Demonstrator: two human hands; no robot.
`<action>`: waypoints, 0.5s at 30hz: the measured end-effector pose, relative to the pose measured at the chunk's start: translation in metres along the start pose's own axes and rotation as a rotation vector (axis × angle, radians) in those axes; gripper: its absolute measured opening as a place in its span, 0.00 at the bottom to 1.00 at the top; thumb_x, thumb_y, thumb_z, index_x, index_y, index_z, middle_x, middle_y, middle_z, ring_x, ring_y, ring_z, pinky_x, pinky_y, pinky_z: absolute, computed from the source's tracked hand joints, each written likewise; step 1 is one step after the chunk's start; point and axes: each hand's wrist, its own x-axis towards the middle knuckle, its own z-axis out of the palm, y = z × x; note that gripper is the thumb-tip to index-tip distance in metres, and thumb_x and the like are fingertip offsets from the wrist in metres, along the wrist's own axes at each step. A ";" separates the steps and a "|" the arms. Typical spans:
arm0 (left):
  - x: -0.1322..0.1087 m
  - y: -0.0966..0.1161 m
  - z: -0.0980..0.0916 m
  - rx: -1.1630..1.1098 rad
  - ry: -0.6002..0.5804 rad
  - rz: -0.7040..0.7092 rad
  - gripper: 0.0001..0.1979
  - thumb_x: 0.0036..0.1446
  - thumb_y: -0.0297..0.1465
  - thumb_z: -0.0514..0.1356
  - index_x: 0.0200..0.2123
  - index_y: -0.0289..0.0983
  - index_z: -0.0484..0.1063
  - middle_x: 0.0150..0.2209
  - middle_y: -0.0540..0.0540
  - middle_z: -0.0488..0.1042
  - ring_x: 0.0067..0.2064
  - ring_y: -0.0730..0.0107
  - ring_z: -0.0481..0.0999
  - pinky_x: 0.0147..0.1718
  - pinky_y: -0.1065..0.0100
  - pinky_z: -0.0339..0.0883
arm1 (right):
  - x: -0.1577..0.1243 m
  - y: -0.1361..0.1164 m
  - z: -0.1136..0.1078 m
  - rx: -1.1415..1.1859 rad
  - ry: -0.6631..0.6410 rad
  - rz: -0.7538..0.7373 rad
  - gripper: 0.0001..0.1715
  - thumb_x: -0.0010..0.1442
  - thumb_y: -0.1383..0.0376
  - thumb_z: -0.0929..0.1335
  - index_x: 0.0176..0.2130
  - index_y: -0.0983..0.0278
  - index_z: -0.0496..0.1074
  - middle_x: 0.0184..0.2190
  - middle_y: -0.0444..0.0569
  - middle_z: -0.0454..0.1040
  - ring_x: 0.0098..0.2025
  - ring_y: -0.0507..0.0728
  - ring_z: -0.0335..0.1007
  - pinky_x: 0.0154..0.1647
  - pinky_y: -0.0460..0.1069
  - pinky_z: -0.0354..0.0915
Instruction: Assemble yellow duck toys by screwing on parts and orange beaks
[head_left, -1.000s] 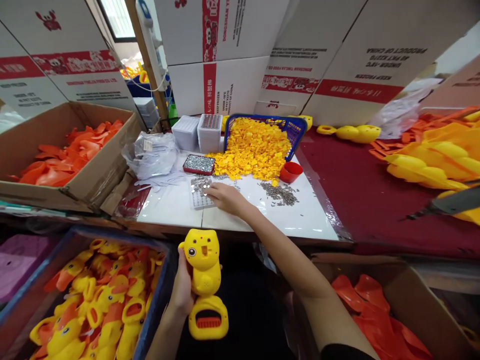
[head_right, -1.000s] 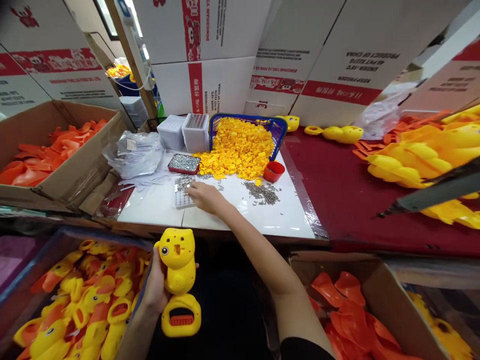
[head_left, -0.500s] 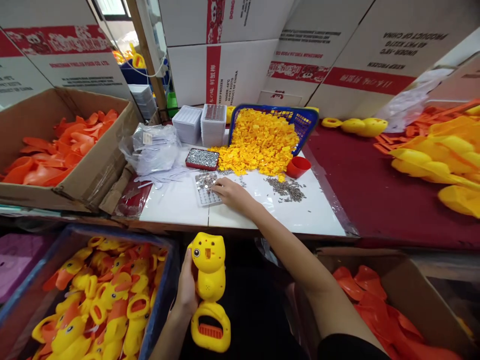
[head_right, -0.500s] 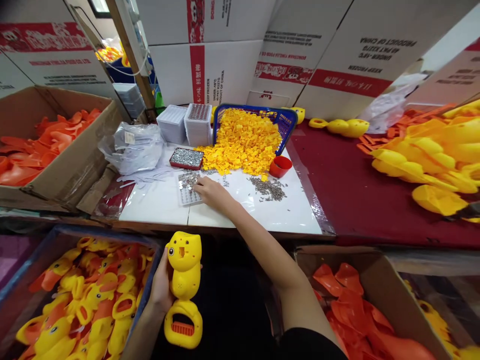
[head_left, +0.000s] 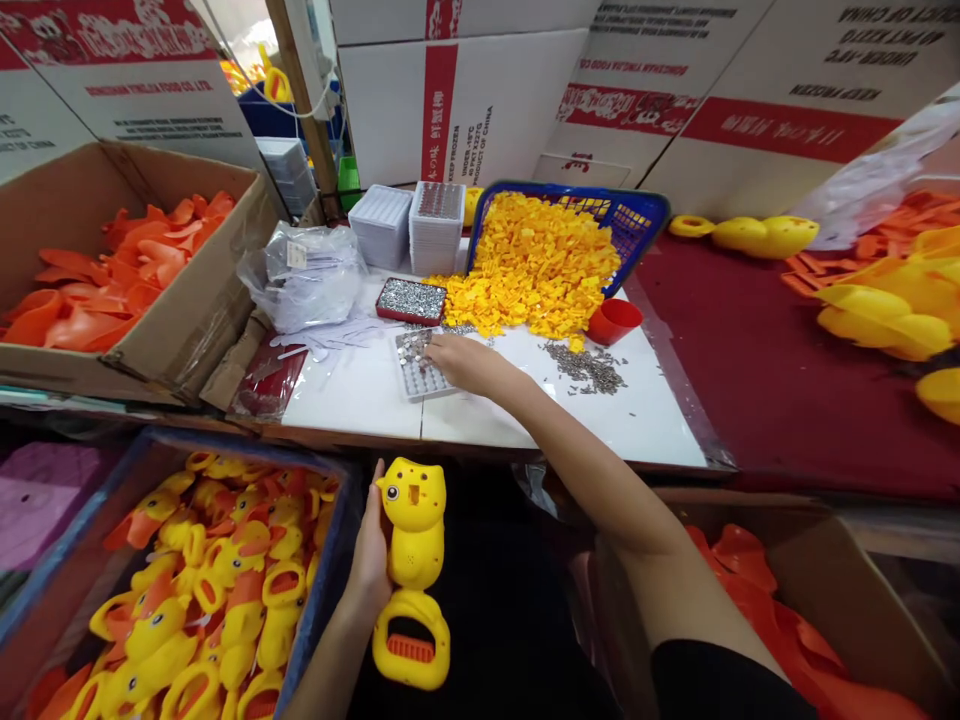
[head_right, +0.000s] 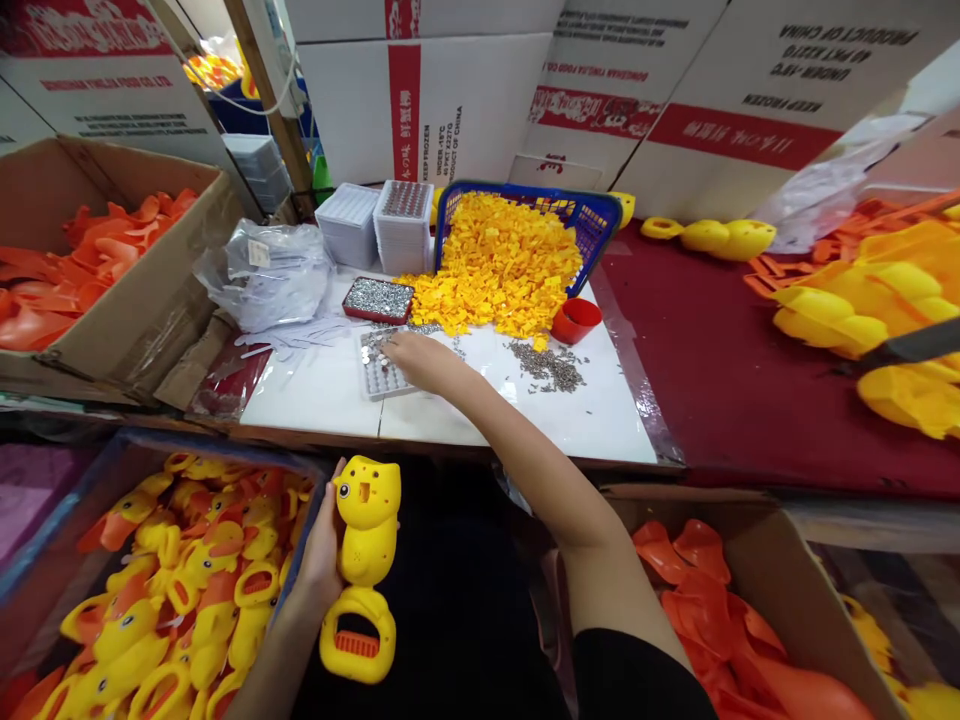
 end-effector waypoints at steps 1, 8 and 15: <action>-0.003 0.001 0.002 0.005 0.016 0.007 0.33 0.64 0.51 0.62 0.70 0.53 0.62 0.64 0.44 0.74 0.57 0.52 0.80 0.50 0.56 0.78 | -0.007 -0.006 0.001 0.058 0.035 0.011 0.13 0.71 0.74 0.62 0.42 0.70 0.77 0.43 0.61 0.78 0.45 0.60 0.73 0.48 0.53 0.65; -0.029 0.015 0.006 0.176 -0.148 0.014 0.45 0.55 0.36 0.71 0.72 0.51 0.55 0.61 0.45 0.75 0.60 0.53 0.77 0.59 0.56 0.72 | -0.103 -0.085 0.044 0.810 0.310 0.017 0.08 0.71 0.64 0.67 0.41 0.63 0.77 0.38 0.49 0.81 0.40 0.54 0.76 0.44 0.49 0.71; -0.028 0.012 -0.001 0.307 -0.238 -0.097 0.44 0.50 0.38 0.72 0.69 0.46 0.61 0.59 0.43 0.75 0.55 0.51 0.78 0.50 0.59 0.74 | -0.158 -0.124 0.099 0.835 0.572 0.325 0.11 0.71 0.63 0.67 0.41 0.59 0.80 0.40 0.52 0.82 0.41 0.57 0.78 0.46 0.55 0.76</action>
